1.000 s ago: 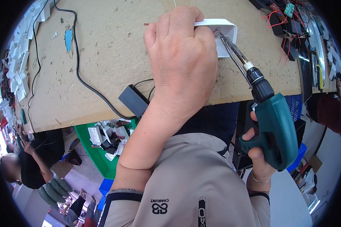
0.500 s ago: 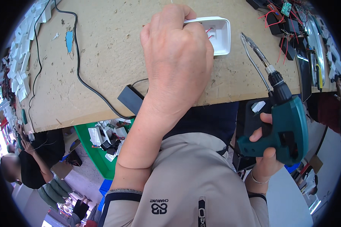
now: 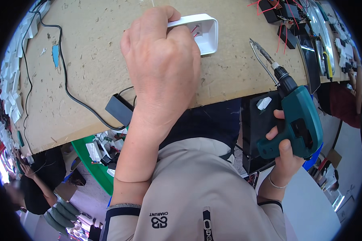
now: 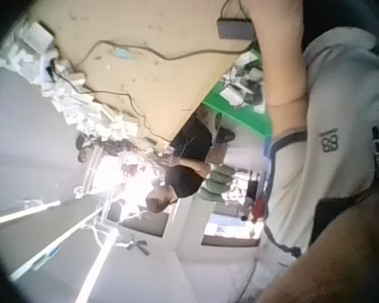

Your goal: Soldering electronic wires into small plastic enclosures using a soldering gun.

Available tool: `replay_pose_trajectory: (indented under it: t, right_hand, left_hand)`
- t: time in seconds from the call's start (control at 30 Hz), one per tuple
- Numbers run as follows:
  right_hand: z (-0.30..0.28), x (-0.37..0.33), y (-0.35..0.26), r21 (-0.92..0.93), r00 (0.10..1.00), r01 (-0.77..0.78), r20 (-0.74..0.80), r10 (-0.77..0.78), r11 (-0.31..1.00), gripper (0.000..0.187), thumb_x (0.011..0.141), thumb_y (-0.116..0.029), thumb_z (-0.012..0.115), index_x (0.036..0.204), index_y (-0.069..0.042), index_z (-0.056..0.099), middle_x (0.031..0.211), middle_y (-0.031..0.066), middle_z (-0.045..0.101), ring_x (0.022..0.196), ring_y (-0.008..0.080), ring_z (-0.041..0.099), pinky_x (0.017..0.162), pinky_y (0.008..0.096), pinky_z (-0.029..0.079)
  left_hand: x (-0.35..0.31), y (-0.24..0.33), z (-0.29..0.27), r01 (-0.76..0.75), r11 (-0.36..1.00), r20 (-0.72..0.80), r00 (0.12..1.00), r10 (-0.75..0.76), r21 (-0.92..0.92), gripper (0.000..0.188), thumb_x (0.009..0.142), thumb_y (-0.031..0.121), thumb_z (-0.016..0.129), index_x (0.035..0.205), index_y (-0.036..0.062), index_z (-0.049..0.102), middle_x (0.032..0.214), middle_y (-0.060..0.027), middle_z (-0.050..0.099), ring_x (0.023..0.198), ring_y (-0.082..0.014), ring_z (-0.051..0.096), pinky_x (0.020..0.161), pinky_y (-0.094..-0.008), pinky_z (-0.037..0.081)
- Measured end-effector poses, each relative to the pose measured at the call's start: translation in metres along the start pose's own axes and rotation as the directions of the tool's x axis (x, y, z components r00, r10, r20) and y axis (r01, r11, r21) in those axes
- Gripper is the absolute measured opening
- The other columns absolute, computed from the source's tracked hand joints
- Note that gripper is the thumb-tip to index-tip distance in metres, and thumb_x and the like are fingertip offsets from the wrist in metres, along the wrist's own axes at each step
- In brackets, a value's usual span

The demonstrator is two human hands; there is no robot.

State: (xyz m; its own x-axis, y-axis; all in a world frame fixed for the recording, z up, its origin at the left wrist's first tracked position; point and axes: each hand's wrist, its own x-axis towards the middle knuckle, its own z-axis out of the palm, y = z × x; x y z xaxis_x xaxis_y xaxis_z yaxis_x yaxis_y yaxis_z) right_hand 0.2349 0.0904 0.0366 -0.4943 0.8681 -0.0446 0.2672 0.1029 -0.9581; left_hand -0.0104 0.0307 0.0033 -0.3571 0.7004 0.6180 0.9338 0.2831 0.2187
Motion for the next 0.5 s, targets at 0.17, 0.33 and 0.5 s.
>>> replay_pose_trajectory:
  t: [0.17,0.33,0.5]
  right_hand:
    - [-0.005,0.001,0.003,0.068,1.000,-0.009,0.022,0.008,0.998,0.075,0.082,-0.037,0.070,0.133,0.007,0.038,0.110,0.0248,0.059,0.070,0.0161,0.063,0.061,0.0231,0.051]
    - [-0.009,0.001,0.006,0.131,1.000,-0.005,0.018,0.003,0.991,0.077,0.082,-0.038,0.069,0.134,0.007,0.034,0.112,0.0267,0.058,0.069,0.0169,0.062,0.059,0.0229,0.051]
    - [-0.031,0.001,0.010,0.257,0.998,0.068,0.002,-0.071,0.964,0.078,0.083,-0.040,0.068,0.135,0.006,0.032,0.117,0.0268,0.054,0.069,0.0169,0.060,0.057,0.0250,0.049]
  left_hand:
    - [0.001,0.000,-0.001,-0.005,0.999,-0.006,1.000,0.005,0.048,0.006,0.071,0.002,0.065,0.074,-0.0021,0.068,0.092,-0.0097,0.060,0.083,-0.0242,0.058,0.074,-0.0351,0.044]
    - [-0.004,-0.006,0.016,0.083,0.996,-0.048,0.995,-0.084,-0.032,0.005,0.070,0.002,0.065,0.074,-0.0009,0.068,0.092,-0.0092,0.060,0.083,-0.0242,0.058,0.074,-0.0350,0.043]
    - [-0.004,-0.003,0.018,0.110,0.980,-0.030,0.993,-0.116,-0.164,0.004,0.066,0.002,0.063,0.068,-0.0002,0.061,0.098,-0.0104,0.058,0.089,-0.0284,0.054,0.081,-0.0391,0.038]
